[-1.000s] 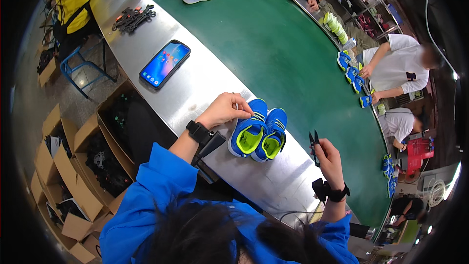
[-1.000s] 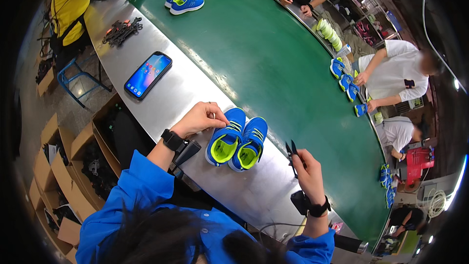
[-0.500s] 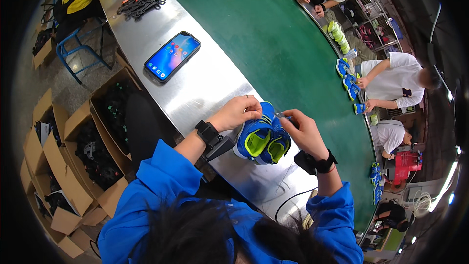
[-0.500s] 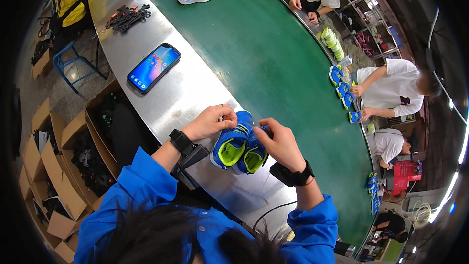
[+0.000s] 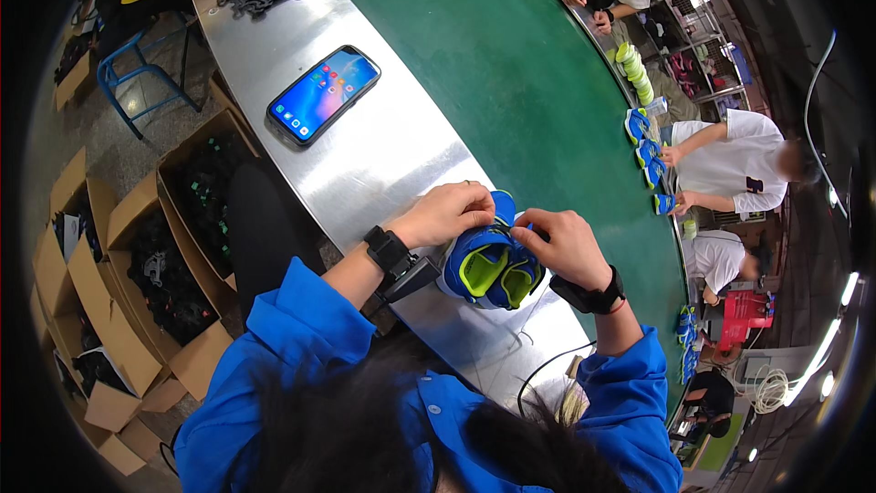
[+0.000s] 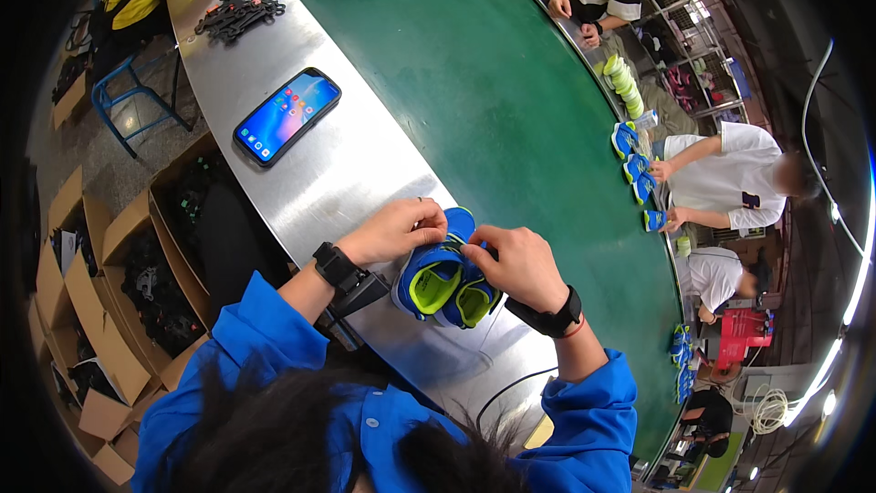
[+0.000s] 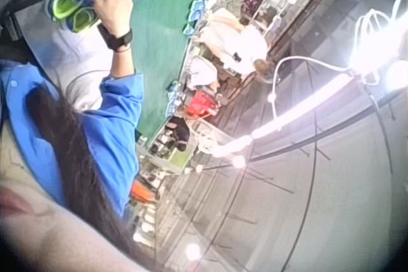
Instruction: The person picks up pairs of blue and green sneakers from a green conveyor belt, inspects them by turning them over and checking the laces and soles, then places them back on the belt. The person repeats this process for multiple pairs while other workers perform similar tasks nearby.
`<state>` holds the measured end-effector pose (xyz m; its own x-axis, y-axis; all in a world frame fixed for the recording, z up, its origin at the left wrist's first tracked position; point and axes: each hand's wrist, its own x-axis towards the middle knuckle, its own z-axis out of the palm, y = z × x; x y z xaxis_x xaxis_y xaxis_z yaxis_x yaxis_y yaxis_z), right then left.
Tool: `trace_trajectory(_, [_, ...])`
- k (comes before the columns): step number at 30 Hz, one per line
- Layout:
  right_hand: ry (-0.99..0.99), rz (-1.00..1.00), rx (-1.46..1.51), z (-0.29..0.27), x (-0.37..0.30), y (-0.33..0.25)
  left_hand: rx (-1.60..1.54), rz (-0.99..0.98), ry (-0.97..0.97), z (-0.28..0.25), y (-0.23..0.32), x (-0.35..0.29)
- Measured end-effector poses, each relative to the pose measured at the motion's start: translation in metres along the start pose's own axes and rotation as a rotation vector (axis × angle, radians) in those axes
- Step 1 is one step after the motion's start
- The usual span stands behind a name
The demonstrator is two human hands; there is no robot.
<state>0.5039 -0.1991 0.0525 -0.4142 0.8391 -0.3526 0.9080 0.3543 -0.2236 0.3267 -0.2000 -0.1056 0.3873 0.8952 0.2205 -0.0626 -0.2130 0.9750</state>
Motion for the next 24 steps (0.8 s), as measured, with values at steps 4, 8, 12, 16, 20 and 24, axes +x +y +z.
trace_trajectory(4, [-0.041, 0.006, -0.049, -0.0001, 0.0016, -0.0042, 0.011, -0.012, -0.019, -0.0011, 0.0029, -0.0005])
trace_trajectory(8, [-0.029, 0.018, 0.022, 0.0, 0.0042, -0.0018, 0.037, -0.021, -0.028, -0.0027, 0.0039, -0.0011])
trace_trajectory(12, [-0.066, 0.037, 0.004, -0.003, 0.0066, -0.0047, 0.045, 0.004, -0.028, -0.0029, 0.0027, -0.001])
trace_trajectory(16, [-0.029, -0.035, -0.082, -0.0018, 0.0045, -0.0064, 0.062, 0.013, -0.023, -0.0036, 0.0032, -0.0013])
trace_trajectory(20, [-0.017, -0.098, -0.098, -0.0014, 0.0053, -0.004, 0.054, 0.043, -0.022, -0.0023, 0.004, -0.0006])
trace_trajectory(24, [-0.07, -0.082, -0.081, -0.0053, 0.0083, -0.0065, 0.088, 0.072, 0.016, -0.0007, 0.0026, -0.0011])
